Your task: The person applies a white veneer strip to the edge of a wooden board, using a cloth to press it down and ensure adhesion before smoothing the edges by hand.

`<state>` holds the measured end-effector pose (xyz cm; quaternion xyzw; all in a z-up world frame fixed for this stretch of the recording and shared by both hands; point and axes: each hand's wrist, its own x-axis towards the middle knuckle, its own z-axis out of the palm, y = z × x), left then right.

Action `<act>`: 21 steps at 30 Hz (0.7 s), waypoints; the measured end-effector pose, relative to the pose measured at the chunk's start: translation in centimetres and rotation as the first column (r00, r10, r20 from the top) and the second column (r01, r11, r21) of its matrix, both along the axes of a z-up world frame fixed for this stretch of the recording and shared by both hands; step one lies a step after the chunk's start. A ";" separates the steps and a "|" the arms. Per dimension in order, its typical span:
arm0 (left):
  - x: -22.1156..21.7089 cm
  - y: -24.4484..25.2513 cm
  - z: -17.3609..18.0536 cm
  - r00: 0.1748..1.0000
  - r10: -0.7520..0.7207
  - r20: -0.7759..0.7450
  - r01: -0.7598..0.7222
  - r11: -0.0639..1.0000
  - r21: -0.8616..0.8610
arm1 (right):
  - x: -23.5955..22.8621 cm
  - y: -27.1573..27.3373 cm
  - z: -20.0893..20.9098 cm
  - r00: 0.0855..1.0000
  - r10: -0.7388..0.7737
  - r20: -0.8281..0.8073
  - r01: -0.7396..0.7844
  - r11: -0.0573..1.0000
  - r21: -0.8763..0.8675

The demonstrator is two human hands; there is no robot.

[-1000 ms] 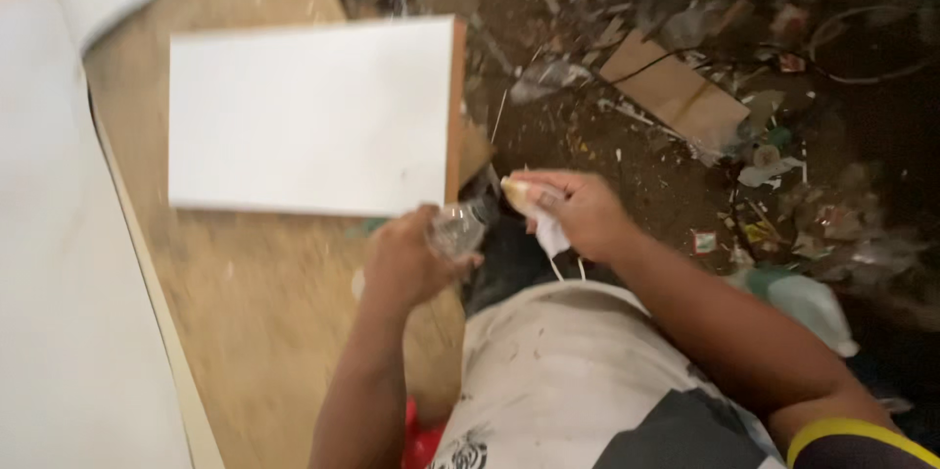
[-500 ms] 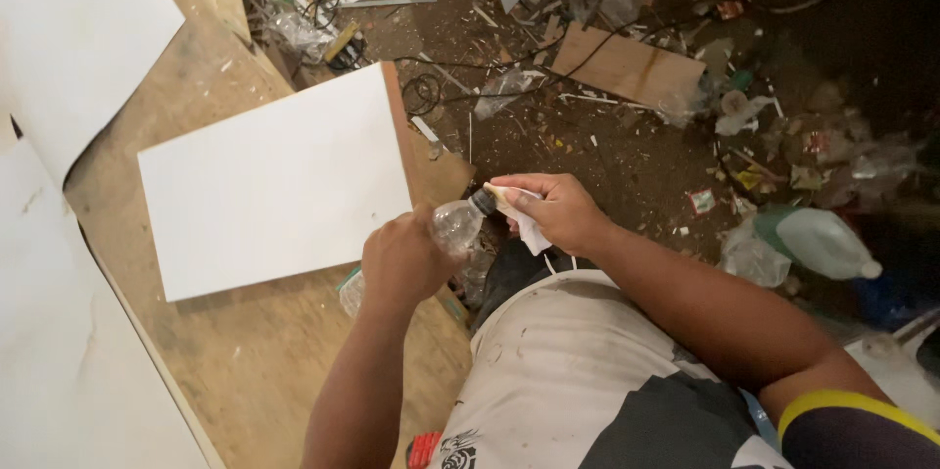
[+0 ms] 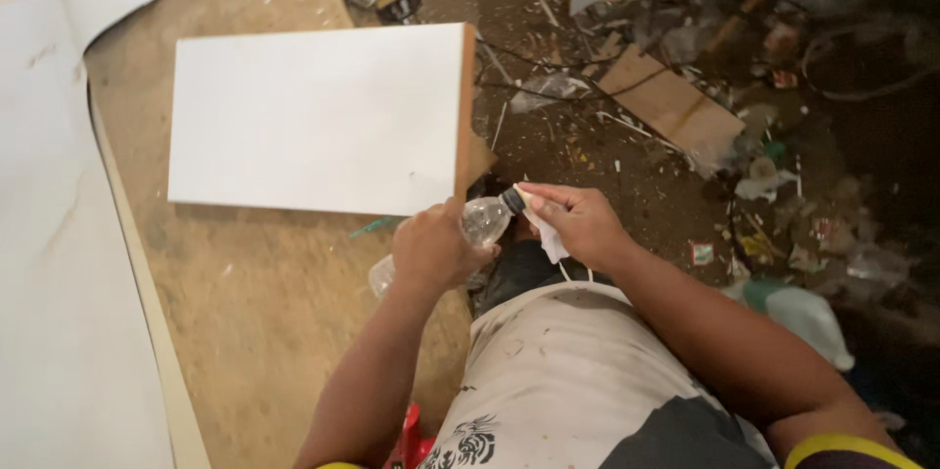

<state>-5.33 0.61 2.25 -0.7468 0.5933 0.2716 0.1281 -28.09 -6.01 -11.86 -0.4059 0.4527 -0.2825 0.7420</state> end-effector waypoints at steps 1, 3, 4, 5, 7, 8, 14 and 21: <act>0.2 0.6 -0.3 0.998 0.048 -0.052 -0.049 0.999 -0.021 | 0.3 -0.2 -0.7 0.994 0.077 -0.074 -0.082 0.994 -0.068; 2.2 4.2 -6.1 0.984 0.124 -0.127 -0.155 0.946 -0.283 | 1.8 -0.2 1.1 0.985 0.142 -0.096 -0.153 0.982 -0.109; 3.0 6.1 -9.1 0.966 0.160 -0.202 -0.244 0.820 -0.518 | 2.6 -0.1 2.0 0.976 0.186 -0.114 -0.202 0.968 -0.149; 4.1 6.9 -9.0 0.960 0.185 -0.212 -0.270 0.816 -0.511 | 2.8 -0.6 3.9 0.970 0.210 -0.125 -0.227 0.964 -0.142; 6.4 8.9 -9.0 0.760 0.584 -0.286 -0.650 0.688 -0.323 | 3.7 -1.5 7.8 0.926 0.273 -0.263 -0.310 0.944 -0.112; 8.2 10.7 -8.7 0.739 0.607 -0.290 -0.673 0.671 -0.311 | 3.5 -2.1 5.4 0.914 0.301 -0.271 -0.338 0.935 -0.102; 18.1 22.3 -13.2 0.286 0.805 -0.520 -0.809 -0.088 -0.581 | 6.1 -6.0 -3.8 0.937 0.260 -0.233 -0.231 0.962 0.146; 16.6 24.9 -14.8 0.254 0.696 -0.671 -0.776 -0.266 -0.571 | 11.4 -7.4 0.8 0.449 0.536 -0.715 -0.807 0.586 -0.067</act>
